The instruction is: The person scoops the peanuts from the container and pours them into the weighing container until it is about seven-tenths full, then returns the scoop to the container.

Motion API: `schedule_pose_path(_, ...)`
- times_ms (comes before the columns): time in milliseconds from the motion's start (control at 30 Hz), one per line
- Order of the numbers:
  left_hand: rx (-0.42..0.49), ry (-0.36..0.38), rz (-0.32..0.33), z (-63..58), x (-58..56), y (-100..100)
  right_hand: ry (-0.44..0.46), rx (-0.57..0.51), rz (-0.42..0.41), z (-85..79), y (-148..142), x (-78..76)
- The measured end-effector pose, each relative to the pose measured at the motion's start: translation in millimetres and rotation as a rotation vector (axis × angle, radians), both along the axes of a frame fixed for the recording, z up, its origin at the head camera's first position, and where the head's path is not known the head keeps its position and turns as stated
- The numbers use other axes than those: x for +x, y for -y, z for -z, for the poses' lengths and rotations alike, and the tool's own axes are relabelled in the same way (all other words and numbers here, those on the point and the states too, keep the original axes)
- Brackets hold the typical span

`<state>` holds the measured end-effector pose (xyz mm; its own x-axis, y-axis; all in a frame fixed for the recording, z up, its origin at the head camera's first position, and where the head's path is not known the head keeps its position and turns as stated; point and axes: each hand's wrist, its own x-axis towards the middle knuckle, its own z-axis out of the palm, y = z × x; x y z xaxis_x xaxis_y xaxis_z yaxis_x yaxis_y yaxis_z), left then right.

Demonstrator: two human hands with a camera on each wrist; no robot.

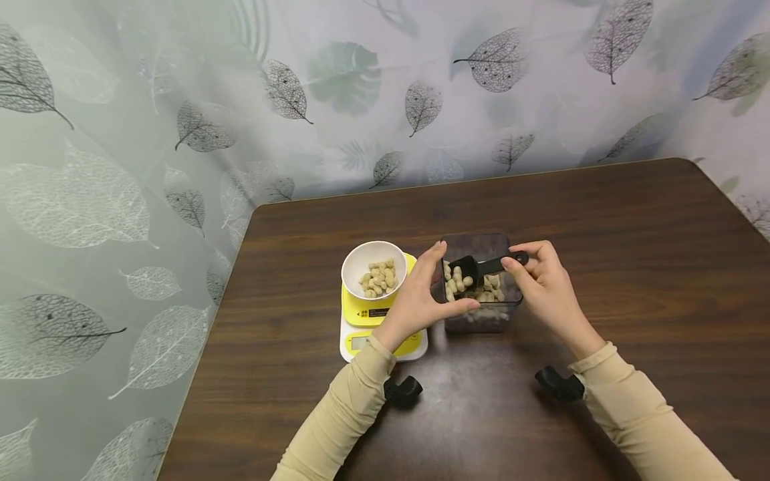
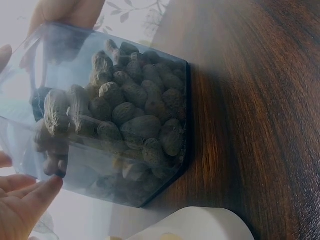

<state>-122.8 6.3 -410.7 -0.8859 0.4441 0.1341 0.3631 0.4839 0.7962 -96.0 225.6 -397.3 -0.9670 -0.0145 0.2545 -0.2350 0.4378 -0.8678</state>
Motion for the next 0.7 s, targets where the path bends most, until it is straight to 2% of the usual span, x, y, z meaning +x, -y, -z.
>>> schedule_pose_path(200,-0.007,0.002,-0.001,-0.8,0.1,-0.9,0.038,-0.023,0.019,-1.5,-0.7,-1.4)
schedule_pose_path(433,-0.006,0.001,0.001,-1.5,-0.4,-0.9,0.023,-0.085,0.052,-2.7,2.7,-0.6)
schedule_pose_path(600,-0.007,0.01,-0.005,-1.8,-1.2,-0.4,-0.017,-0.172,0.091,-2.2,3.8,0.2)
schedule_pose_path(700,-0.005,0.014,-0.007,-2.2,-1.4,0.2,-0.019,-0.288,0.087,-2.8,3.1,1.2)
